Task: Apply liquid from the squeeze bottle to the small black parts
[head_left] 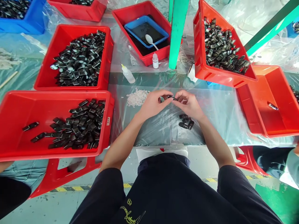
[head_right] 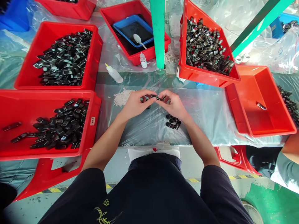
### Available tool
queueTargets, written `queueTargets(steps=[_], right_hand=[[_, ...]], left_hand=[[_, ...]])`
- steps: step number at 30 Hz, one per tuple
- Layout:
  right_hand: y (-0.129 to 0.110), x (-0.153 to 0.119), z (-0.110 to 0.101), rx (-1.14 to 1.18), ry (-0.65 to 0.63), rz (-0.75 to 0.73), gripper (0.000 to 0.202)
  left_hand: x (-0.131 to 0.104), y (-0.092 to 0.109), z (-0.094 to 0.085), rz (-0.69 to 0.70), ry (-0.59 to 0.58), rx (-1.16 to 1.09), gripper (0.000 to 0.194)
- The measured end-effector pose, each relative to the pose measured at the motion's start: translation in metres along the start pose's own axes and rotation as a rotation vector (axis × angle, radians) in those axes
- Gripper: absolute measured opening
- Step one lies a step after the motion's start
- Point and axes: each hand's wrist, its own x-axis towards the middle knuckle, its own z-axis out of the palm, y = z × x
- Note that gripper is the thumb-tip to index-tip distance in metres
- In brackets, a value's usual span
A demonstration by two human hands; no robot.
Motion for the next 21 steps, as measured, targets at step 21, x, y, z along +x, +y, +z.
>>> queueTargets(steps=[21], right_hand=[[-0.003, -0.002, 0.02, 0.276, 0.106, 0.064, 0.061]], left_hand=[[0.001, 0.0, 0.003, 0.05, 0.136, -0.313, 0.03]])
